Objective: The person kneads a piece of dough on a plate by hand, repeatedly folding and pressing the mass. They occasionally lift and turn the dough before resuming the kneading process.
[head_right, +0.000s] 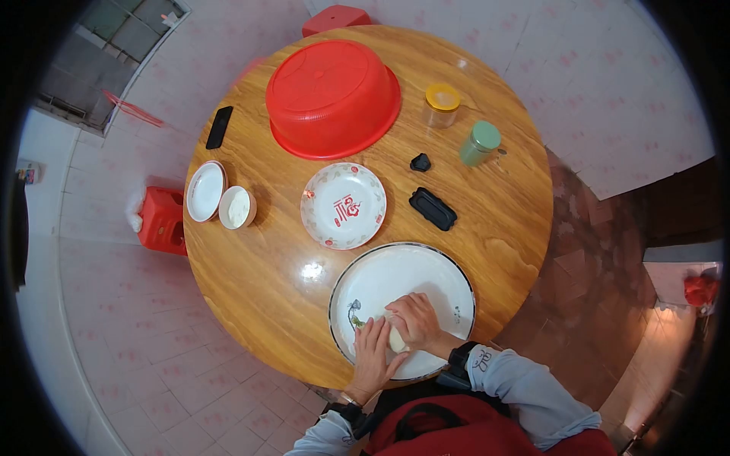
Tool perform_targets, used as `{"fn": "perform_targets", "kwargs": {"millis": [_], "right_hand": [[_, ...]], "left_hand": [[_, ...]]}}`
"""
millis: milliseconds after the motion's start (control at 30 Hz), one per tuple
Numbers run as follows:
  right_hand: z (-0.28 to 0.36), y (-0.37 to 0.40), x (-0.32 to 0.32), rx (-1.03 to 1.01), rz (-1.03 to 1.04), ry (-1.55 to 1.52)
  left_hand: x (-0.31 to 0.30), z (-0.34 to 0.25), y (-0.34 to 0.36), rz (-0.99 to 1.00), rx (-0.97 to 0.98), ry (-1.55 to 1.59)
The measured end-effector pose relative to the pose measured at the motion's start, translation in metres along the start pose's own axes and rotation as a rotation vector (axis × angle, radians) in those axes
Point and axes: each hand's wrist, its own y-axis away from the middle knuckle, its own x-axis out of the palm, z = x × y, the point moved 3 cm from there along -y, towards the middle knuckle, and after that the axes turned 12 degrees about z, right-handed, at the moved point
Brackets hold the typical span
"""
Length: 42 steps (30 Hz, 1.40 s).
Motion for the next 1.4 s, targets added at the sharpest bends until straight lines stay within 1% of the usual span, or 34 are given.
{"fn": "perform_targets", "kwargs": {"millis": [33,133,267,333,367,433,500,567,633,667,733,767,800,833,867,900,933,967,1000,1033,1100,1133,1200,1233,1267,1300,1333,1367,1400], "right_hand": [[-0.004,-0.002,0.002,-0.012,-0.002,-0.007],[-0.02,-0.015,0.007,0.049,-0.007,-0.018],[-0.039,-0.04,0.006,0.123,-0.034,0.013],[-0.046,-0.048,0.007,0.128,-0.041,0.026],[-0.049,-0.052,0.006,0.131,-0.05,0.04],[-0.053,-0.059,0.005,0.138,-0.056,0.032],[-0.055,-0.065,0.004,0.141,-0.062,0.022],[-0.058,-0.07,0.002,0.097,-0.07,0.01],[-0.062,-0.074,0.006,0.089,-0.09,0.002],[-0.063,-0.075,0.008,0.11,-0.107,-0.009],[-0.067,-0.07,0.01,0.129,-0.128,-0.012],[-0.071,-0.069,0.014,0.167,-0.066,-0.004],[-0.07,-0.068,0.016,0.206,-0.003,0.0],[-0.068,-0.068,0.015,0.2,-0.008,0.001],[-0.07,-0.067,0.017,0.313,0.073,-0.156],[-0.07,-0.064,0.019,0.427,0.157,-0.313],[-0.069,-0.06,0.02,0.427,0.154,-0.312],[-0.071,-0.055,0.026,0.485,0.175,-0.452],[-0.071,-0.051,0.029,0.54,0.193,-0.593],[-0.063,-0.045,0.025,0.534,0.185,-0.591],[-0.028,-0.027,0.014,0.127,0.379,-0.018],[-0.015,-0.021,0.007,0.124,0.378,-0.015],[0.005,-0.012,-0.008,0.162,0.253,-0.126],[0.012,-0.008,-0.009,0.162,0.252,-0.126],[0.018,-0.003,-0.012,0.123,0.2,-0.061],[0.024,0.001,-0.014,0.083,0.148,0.005],[0.028,0.008,-0.017,0.083,0.148,0.007],[0.032,0.016,-0.018,0.074,0.191,0.027],[0.034,0.024,-0.017,0.065,0.237,0.043]], "left_hand": [[-0.001,0.003,-0.002,0.06,0.016,-0.014],[0.0,0.019,-0.022,0.089,-0.007,0.009],[0.0,0.034,-0.053,0.076,-0.038,0.093],[-0.001,0.037,-0.065,0.034,-0.083,-0.012],[-0.001,0.039,-0.071,0.036,-0.082,-0.013],[0.001,0.044,-0.08,0.079,-0.153,-0.062],[-0.002,0.047,-0.088,0.071,-0.151,-0.104],[-0.003,0.05,-0.097,0.045,-0.149,-0.151],[-0.003,0.057,-0.109,0.127,-0.192,-0.128],[-0.007,0.056,-0.111,0.082,-0.153,-0.116],[-0.009,0.056,-0.109,0.101,-0.159,-0.056],[-0.01,0.057,-0.107,0.126,-0.172,0.003],[-0.013,0.053,-0.102,0.119,-0.168,-0.001],[-0.018,0.047,-0.094,0.071,-0.124,0.051],[-0.023,0.04,-0.086,0.025,-0.078,0.105],[-0.029,0.036,-0.076,0.023,-0.073,0.103],[-0.034,0.03,-0.065,0.032,-0.011,0.154],[-0.037,0.025,-0.054,0.038,0.05,0.204],[-0.034,0.021,-0.041,0.035,0.054,0.201],[-0.03,0.017,-0.028,0.061,0.065,0.185],[-0.026,0.008,-0.013,0.086,0.083,0.168],[-0.028,0.003,-0.008,0.054,0.079,0.175],[-0.033,-0.004,-0.005,0.019,0.073,0.18],[-0.038,-0.008,-0.006,-0.029,0.075,0.098],[-0.041,-0.009,-0.006,-0.076,0.077,0.017],[-0.04,-0.009,-0.005,-0.075,0.079,0.019],[-0.035,-0.007,-0.004,0.029,0.068,0.079],[-0.03,-0.006,-0.001,0.136,0.054,0.141],[-0.025,-0.003,0.001,0.14,0.048,0.144]]}}
